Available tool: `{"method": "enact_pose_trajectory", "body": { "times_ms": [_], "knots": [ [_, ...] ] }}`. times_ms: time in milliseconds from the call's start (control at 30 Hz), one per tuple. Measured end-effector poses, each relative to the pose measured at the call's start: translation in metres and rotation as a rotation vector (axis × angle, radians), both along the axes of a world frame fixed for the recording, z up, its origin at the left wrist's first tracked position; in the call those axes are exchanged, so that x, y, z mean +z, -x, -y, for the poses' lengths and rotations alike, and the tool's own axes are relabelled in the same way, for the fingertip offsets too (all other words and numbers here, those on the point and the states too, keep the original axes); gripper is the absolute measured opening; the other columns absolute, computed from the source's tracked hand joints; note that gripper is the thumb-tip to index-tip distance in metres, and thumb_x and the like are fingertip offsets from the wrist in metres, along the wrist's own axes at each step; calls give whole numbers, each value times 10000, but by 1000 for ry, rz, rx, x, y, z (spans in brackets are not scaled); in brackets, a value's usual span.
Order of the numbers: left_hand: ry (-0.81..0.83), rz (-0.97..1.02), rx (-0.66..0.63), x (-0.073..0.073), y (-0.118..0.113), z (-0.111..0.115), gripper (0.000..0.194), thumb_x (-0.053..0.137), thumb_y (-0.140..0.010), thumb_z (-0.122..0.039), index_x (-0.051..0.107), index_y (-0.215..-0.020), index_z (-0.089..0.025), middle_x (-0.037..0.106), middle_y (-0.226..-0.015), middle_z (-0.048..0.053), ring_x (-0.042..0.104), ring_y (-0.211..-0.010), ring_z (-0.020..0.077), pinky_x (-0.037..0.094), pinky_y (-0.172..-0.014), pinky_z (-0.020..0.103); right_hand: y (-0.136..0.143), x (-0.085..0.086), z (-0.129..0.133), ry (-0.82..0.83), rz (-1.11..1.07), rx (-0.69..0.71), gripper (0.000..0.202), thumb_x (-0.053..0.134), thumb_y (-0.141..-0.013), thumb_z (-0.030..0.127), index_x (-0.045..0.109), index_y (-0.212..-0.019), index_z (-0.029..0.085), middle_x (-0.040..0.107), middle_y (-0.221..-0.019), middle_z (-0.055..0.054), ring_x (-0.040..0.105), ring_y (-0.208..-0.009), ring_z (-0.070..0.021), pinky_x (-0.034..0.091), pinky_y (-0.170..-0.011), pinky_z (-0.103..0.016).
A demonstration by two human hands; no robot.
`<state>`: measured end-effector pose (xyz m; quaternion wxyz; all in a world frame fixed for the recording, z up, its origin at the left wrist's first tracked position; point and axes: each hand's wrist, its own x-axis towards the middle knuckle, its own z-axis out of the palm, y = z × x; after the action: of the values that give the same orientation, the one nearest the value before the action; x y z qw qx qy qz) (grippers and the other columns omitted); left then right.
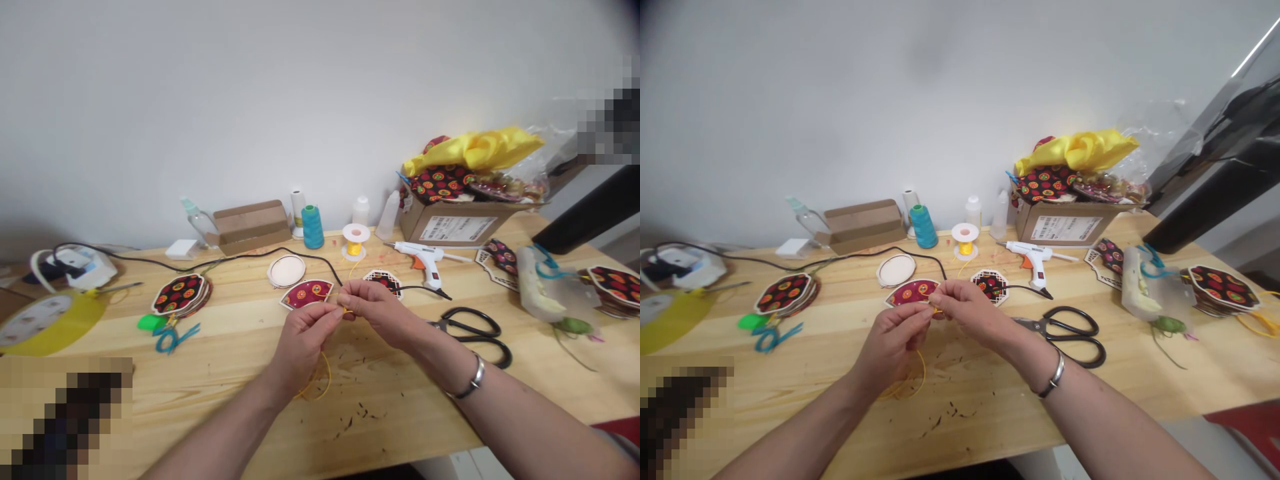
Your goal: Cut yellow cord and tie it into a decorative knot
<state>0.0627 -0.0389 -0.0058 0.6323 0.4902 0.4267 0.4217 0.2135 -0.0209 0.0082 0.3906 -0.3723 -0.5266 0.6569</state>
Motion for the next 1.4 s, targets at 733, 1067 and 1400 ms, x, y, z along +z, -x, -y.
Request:
{"method": "enact_pose_trajectory", "body": {
  "times_ms": [733,1067,1400],
  "knots": [
    [80,32,1,0,-1,0,215,609,-759,-342,680,-732,-141,308,-452,-74,238,-435,39,163,-424,198,3,-3,-2,-58,35,-21,315,541,-803,409,490,-630,151,436,-580,39,380,-553,-82,298,-551,-225],
    [85,121,44,2,1,-3,212,611,-761,-337,658,-745,-131,324,-468,-75,245,-427,34,175,-408,178,-3,4,-2,-25,19,-68,287,654,-715,413,692,-830,153,639,-706,-17,530,-635,-100,398,-617,-240],
    [151,171,-11,7,0,-3,237,563,-799,-338,623,-743,-116,470,-523,-35,302,-418,21,184,-399,160,-3,0,-7,-155,171,-214,132,690,-662,282,668,-663,152,648,-643,-7,561,-623,-122,436,-631,-263]
  ]
}}
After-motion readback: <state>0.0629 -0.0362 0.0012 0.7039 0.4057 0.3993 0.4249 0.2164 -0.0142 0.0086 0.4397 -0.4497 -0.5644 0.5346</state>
